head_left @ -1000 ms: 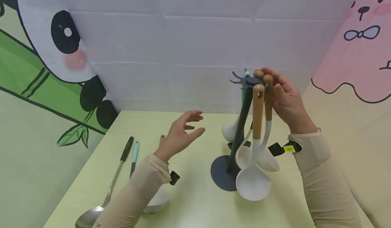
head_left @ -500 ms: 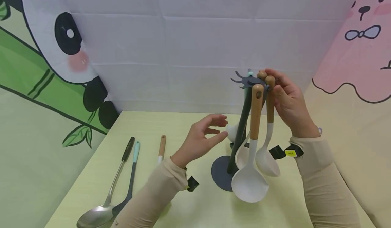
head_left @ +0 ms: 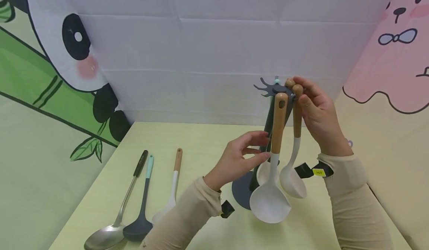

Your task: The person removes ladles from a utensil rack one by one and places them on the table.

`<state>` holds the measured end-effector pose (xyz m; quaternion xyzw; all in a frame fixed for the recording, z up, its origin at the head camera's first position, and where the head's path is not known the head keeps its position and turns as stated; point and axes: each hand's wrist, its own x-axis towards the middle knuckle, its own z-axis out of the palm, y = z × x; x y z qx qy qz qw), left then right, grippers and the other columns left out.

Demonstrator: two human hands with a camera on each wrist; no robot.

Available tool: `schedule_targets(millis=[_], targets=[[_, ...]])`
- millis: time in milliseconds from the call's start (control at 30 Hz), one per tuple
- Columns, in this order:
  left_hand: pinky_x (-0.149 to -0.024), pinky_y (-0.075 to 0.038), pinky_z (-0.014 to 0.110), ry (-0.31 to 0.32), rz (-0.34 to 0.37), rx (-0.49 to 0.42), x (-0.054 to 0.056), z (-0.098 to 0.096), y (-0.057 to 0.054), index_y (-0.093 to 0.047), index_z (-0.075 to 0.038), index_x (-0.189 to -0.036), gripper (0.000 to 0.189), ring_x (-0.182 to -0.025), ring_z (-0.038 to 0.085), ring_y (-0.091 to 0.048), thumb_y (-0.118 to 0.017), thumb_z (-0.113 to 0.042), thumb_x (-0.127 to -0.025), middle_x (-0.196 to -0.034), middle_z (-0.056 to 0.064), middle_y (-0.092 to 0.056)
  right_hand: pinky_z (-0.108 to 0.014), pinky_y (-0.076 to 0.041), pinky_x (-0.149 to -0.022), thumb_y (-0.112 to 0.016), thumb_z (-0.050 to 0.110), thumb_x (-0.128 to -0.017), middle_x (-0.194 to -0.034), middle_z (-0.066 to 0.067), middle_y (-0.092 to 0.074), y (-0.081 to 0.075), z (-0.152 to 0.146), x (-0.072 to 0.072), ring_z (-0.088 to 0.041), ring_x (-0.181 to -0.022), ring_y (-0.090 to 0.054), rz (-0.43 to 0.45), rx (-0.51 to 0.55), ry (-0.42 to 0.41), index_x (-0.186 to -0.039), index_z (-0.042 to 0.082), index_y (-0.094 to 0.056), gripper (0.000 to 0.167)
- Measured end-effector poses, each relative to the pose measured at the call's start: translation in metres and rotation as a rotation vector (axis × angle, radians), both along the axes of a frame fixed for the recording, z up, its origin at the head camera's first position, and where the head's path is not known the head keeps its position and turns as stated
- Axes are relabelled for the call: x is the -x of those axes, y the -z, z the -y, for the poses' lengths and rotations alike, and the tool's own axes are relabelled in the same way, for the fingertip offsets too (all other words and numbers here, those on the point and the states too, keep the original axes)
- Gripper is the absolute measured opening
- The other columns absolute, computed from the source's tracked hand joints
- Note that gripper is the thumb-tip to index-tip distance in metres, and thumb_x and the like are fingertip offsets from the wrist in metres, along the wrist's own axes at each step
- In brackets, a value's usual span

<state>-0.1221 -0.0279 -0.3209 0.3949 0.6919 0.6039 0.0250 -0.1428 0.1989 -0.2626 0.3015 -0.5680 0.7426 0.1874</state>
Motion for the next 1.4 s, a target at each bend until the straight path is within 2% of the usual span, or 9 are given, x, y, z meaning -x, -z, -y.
schedule_targets(millis=[333,600,833,1133,1267,1400], targets=[[-0.089,-0.053,0.026,0.026,0.076,-0.004,-0.009,-0.008,0.005,-0.051,0.001,-0.139,0.048,-0.108,0.017,-0.063,-0.066,-0.003,-0.093,-0.125,0.018,-0.062,-0.023,-0.040,-0.106,-0.068,0.019,-0.093,-0.131,-0.008,-0.060,-0.001,0.003,-0.005,-0.018,-0.125,-0.050,-0.003,0.048,0.015,-0.132,0.002,-0.059,0.044],[-0.084,-0.054,0.024,0.028,0.113,0.002,-0.015,-0.013,0.012,-0.051,0.002,-0.139,0.048,-0.103,0.015,-0.066,-0.067,-0.001,-0.093,-0.121,0.019,-0.065,-0.023,-0.039,-0.106,-0.069,0.019,-0.091,-0.129,-0.009,-0.060,0.000,0.005,-0.008,-0.020,-0.124,-0.050,-0.018,0.039,0.096,-0.132,0.002,-0.060,0.046],[-0.082,-0.054,0.023,0.022,0.136,-0.019,-0.016,-0.014,0.017,-0.056,0.001,-0.135,0.041,-0.100,0.010,-0.066,-0.066,-0.004,-0.095,-0.117,0.018,-0.067,-0.023,-0.041,-0.104,-0.071,0.019,-0.089,-0.128,-0.009,-0.061,-0.001,0.009,-0.010,-0.020,-0.123,-0.051,-0.012,0.059,0.119,-0.131,0.002,-0.061,0.046],[-0.087,-0.053,0.022,0.009,0.120,-0.008,-0.016,-0.013,0.022,-0.059,0.004,-0.131,0.035,-0.100,0.013,-0.067,-0.062,-0.005,-0.098,-0.117,0.022,-0.068,-0.023,-0.041,-0.105,-0.071,0.019,-0.089,-0.127,-0.009,-0.061,0.000,0.011,-0.011,-0.020,-0.123,-0.052,-0.001,0.058,0.155,-0.131,0.003,-0.062,0.046],[-0.089,-0.052,0.023,-0.009,0.110,0.006,-0.016,-0.012,0.021,-0.060,0.003,-0.130,0.032,-0.102,0.016,-0.067,-0.060,-0.008,-0.100,-0.116,0.019,-0.069,-0.023,-0.041,-0.104,-0.071,0.019,-0.089,-0.126,-0.008,-0.062,0.000,0.013,-0.012,-0.020,-0.121,-0.052,-0.003,0.052,0.169,-0.132,0.002,-0.061,0.047],[-0.087,-0.052,0.022,-0.021,0.107,0.012,-0.016,-0.010,0.021,-0.061,0.002,-0.128,0.030,-0.100,0.013,-0.067,-0.060,-0.009,-0.100,-0.113,0.018,-0.070,-0.023,-0.041,-0.104,-0.071,0.020,-0.090,-0.125,-0.008,-0.062,0.001,0.015,-0.012,-0.020,-0.121,-0.052,0.004,0.046,0.180,-0.131,0.003,-0.062,0.046]])
